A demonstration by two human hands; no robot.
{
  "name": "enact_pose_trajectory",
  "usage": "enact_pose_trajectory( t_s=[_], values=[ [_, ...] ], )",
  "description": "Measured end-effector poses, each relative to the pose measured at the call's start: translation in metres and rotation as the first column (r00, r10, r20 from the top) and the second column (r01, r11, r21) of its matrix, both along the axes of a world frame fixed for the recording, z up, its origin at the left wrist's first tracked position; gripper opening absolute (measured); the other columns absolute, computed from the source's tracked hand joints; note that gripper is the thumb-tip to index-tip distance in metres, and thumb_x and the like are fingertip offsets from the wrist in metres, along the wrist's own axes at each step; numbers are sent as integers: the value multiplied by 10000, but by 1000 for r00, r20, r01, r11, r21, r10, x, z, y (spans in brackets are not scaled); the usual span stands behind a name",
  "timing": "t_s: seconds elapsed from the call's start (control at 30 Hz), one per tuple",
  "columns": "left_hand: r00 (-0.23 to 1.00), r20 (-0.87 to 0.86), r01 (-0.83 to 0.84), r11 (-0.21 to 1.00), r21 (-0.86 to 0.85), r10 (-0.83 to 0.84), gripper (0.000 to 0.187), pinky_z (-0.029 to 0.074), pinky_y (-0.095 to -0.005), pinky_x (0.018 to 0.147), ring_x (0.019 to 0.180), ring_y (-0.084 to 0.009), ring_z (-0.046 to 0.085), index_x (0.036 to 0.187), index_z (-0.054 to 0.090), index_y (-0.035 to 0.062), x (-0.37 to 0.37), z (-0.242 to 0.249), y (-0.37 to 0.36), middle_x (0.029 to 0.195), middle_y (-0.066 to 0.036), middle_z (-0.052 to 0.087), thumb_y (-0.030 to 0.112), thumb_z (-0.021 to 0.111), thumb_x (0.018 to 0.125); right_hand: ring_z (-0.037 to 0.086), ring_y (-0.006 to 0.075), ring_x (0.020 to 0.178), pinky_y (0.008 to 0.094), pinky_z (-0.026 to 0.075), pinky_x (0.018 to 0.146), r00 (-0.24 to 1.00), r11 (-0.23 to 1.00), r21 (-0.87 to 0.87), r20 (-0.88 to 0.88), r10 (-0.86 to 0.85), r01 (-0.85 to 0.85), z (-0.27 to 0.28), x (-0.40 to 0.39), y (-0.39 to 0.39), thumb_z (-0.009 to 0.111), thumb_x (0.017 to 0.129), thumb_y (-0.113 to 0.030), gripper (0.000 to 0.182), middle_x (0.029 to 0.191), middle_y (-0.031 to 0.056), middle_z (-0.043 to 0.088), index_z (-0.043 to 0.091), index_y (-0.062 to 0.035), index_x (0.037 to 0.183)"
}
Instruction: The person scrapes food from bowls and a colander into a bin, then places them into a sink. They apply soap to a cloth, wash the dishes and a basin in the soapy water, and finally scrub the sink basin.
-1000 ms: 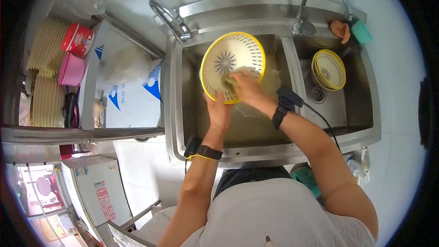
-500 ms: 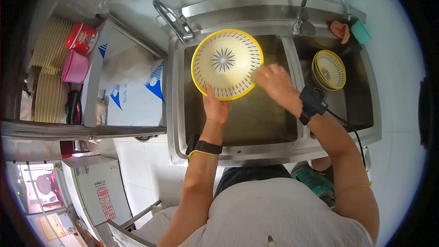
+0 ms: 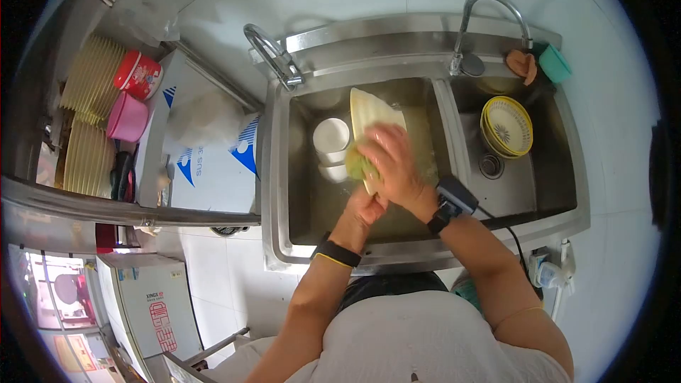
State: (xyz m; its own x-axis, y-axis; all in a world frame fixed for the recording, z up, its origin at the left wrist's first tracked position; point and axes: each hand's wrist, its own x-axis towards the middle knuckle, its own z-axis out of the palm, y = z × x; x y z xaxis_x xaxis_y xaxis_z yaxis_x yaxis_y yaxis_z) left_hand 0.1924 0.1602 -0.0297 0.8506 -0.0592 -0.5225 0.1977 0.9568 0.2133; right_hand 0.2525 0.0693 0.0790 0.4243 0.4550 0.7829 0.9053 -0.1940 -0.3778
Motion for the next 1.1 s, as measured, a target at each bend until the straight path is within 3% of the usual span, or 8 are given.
enact_pose_trajectory(
  t_s=[0.1, 0.17, 0.27, 0.33, 0.47, 0.53, 0.83, 1.1],
  values=[
    [935, 112, 317, 935, 163, -336, 244, 468, -174, 515, 668, -86, 563, 1040, 489, 120, -17, 1, 27, 854, -6, 573, 140, 537, 802, 484, 262, 958, 360, 384, 819, 993, 997, -30, -86, -78, 76, 25, 30, 1, 578, 704, -195, 312, 1005, 119, 500, 536, -57, 980],
    [871, 252, 381, 904, 194, -422, 295, 483, -199, 560, 720, -104, 575, 1086, 471, 94, -28, 27, 29, 888, -28, 575, 139, 535, 802, 526, 224, 890, 322, 405, 785, 613, 993, -101, -789, -40, -65, 39, 55, -4, 525, 767, -257, 317, 968, 107, 537, 529, -45, 1003],
    [899, 276, 293, 935, 199, -341, 353, 498, -279, 670, 814, -176, 584, 1149, 430, 55, -33, 53, 22, 978, -91, 567, 178, 490, 824, 548, 192, 843, 295, 429, 743, 316, 971, 24, -943, 101, -238, 2, 90, -17, 490, 796, -297, 349, 972, 74, 558, 521, -41, 1031],
    [951, 238, 178, 979, 103, -198, 349, 502, -288, 664, 813, -192, 585, 1139, 438, 56, -33, 13, 21, 982, -94, 567, 216, 472, 831, 534, 181, 881, 299, 435, 756, -203, 944, 322, -931, 302, -68, -10, 60, -23, 493, 801, -323, 370, 1009, 53, 549, 515, -56, 1056],
    [877, 455, 321, 892, -318, -153, 580, 533, -332, 478, 756, -324, 597, 1198, 374, 90, -30, -8, 28, 1079, -206, 498, 496, 406, 785, 524, 176, 909, 318, 439, 780, -361, 735, 590, -640, 678, 333, -65, 14, -16, 453, 831, -344, 381, 1029, 62, 537, 496, -58, 1078],
    [969, 118, 218, 976, 0, -216, 590, 521, -374, 630, 860, -313, 562, 1218, 358, 97, -36, 4, 26, 1139, -186, 463, 505, 380, 793, 509, 176, 946, 339, 433, 813, -315, 589, 626, -502, 806, 511, -85, 10, -13, 433, 848, -318, 377, 1057, 79, 520, 454, -62, 1123],
    [953, 292, -186, 911, 368, 77, 453, 339, -398, 930, 1097, -251, 419, 1225, 343, 57, -20, 82, 33, 1221, -89, 416, 359, 315, 889, 468, 235, 977, 364, 389, 795, -154, 847, 229, -929, 338, 480, -73, 26, -20, 428, 828, -248, 409, 1122, 150, 444, 373, -8, 1154],
    [906, 208, -424, 780, 461, 369, 480, 376, -354, 885, 1015, -228, 470, 1196, 340, -17, -9, 60, 7, 1150, -115, 450, 352, 327, 890, 360, 318, 1109, 435, 295, 897, 869, 948, 19, -407, -283, 317, -69, -50, 6, 511, 738, -82, 386, 1197, 182, 366, 436, -24, 1113]
  ],
)
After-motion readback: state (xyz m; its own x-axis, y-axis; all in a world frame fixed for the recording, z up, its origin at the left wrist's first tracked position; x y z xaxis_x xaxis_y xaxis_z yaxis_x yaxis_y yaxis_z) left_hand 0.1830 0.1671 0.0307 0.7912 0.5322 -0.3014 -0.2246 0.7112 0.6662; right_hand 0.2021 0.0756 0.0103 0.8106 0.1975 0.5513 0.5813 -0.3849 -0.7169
